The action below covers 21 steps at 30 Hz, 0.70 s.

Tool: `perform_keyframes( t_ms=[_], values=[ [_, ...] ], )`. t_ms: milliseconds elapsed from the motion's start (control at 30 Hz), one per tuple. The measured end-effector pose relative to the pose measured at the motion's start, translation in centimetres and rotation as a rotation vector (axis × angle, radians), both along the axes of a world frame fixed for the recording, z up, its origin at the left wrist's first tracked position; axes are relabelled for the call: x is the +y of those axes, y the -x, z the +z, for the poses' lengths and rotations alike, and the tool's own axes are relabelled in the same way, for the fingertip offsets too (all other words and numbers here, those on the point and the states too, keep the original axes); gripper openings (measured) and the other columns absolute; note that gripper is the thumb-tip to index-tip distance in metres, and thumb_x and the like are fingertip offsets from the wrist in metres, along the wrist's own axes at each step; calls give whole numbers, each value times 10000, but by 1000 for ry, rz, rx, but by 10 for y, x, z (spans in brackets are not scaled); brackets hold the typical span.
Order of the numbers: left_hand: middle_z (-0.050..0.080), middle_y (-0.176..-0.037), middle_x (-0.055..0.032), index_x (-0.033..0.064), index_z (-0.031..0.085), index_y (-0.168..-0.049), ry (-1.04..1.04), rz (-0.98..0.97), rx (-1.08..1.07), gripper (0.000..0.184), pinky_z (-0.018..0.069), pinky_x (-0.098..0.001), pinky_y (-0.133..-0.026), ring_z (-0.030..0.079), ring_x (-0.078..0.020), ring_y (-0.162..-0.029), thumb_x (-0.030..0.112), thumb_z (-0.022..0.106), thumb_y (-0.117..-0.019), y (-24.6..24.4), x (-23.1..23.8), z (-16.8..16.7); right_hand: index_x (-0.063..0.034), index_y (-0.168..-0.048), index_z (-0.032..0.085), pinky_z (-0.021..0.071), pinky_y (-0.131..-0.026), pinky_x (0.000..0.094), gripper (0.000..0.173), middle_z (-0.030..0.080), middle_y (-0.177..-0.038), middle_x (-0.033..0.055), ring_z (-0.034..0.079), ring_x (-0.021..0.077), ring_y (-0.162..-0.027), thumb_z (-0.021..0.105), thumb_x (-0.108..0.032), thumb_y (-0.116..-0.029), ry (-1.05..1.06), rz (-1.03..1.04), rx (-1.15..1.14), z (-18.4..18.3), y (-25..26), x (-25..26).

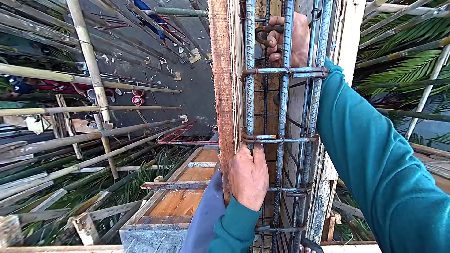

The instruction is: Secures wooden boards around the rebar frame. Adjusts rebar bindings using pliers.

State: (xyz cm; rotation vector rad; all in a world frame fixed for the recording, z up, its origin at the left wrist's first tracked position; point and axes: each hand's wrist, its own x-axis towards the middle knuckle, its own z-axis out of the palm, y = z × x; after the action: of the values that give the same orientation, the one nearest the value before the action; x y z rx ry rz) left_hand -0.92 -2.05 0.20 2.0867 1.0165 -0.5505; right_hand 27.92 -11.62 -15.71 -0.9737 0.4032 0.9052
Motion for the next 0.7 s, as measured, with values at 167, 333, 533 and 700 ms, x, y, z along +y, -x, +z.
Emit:
perform_keyframes(
  t_ms=[167, 333, 533, 700],
  values=[
    [471, -597, 40, 129, 585, -766, 3, 3, -3, 341, 428, -332, -563, 515, -106, -568, 309, 540, -1052, -2, 0, 1, -146, -1080, 534, 398, -363, 231, 342, 512, -599, 0, 478, 110, -409, 319, -411, -1076, 100, 30, 7, 0, -1, 1],
    [446, -581, 55, 135, 570, -754, 11, 6, -5, 337, 408, -313, -544, 485, -88, -542, 296, 540, -1048, -1, 1, 1, -154, -1155, 531, 415, -363, 245, 364, 520, -616, 9, 486, 123, -414, 279, -408, -1088, 115, 51, -1, 2, -3, 1],
    [467, -593, 49, 127, 601, -792, 16, 4, -11, 311, 420, -314, -555, 506, -90, -557, 293, 540, -1047, -1, 1, 2, -163, -1055, 520, 394, -363, 235, 377, 514, -602, 1, 477, 114, -412, 241, -414, -1090, 115, 52, -2, 3, -1, 2],
    [469, -595, 45, 117, 611, -790, 6, -1, -28, 316, 424, -323, -558, 506, -93, -557, 288, 531, -1042, 0, 2, 1, -146, -1036, 537, 383, -356, 227, 308, 493, -584, 1, 462, 107, -397, 343, -381, -1077, 117, 63, 35, 4, -3, 5]
  ],
)
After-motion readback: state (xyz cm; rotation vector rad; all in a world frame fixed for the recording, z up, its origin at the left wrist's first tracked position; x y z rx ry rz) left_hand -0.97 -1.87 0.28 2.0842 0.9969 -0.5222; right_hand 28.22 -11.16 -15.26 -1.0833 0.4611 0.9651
